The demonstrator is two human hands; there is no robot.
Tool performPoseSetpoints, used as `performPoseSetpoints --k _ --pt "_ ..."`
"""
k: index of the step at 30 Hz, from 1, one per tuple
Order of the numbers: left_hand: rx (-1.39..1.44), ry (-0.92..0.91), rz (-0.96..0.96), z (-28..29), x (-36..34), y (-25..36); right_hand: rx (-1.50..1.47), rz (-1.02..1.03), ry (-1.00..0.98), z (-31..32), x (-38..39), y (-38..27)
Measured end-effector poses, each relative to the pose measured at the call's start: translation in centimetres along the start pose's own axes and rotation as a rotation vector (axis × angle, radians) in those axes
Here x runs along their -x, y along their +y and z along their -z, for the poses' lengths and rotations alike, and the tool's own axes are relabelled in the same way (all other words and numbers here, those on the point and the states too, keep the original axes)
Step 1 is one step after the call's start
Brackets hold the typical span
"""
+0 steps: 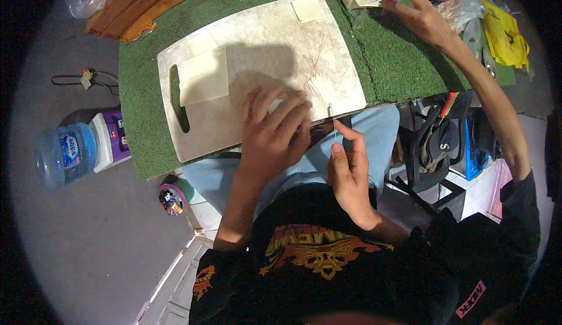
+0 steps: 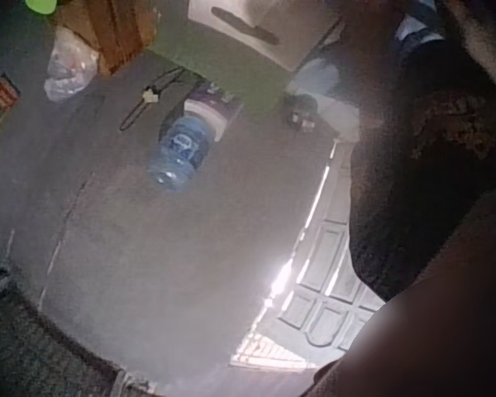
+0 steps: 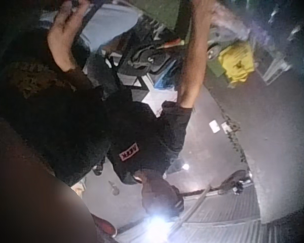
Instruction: The person uses a utility knife to repeatedly cut small rectangular pieces from a larger sheet of material on a white cutting board. The person holds the material with one hand and guides the knife with the other, separating thin strips and placing them aside.
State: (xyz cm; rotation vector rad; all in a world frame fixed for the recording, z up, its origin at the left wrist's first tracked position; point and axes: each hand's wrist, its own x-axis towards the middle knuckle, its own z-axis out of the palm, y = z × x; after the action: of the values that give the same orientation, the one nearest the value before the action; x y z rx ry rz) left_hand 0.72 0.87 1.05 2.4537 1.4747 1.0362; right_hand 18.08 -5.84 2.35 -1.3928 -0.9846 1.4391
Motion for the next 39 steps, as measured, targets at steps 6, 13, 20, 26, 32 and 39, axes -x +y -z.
performPoseSetpoints --k 6,13,20,26,32,39 --pt "-0.02 -0.076 -0.069 -0.4 -0.4 0.1 -0.057 -0.044 -0.004 0.0 0.0 -0.2" --pt "0.066 0.292 0.294 1.7 0.9 -2.0 -0.025 -0.056 -0.045 -0.3 0.0 -0.7" --pt "0.009 0.074 0.191 3.1 1.6 -3.2 0.074 0.019 -0.097 -1.8 -1.1 -0.8" --pt "-0.06 -0.065 0.074 2.4 1.7 -2.4 0.007 -0.086 -0.162 -3.1 -1.7 -1.8" --pt "-0.09 -0.074 0.043 2.1 1.7 -2.4 0.142 -0.041 -0.151 -4.3 -2.6 -1.4" --pt "-0.087 -0.077 0.054 1.9 1.3 -2.1 0.175 -0.061 -0.138 -4.7 -2.8 -1.4"
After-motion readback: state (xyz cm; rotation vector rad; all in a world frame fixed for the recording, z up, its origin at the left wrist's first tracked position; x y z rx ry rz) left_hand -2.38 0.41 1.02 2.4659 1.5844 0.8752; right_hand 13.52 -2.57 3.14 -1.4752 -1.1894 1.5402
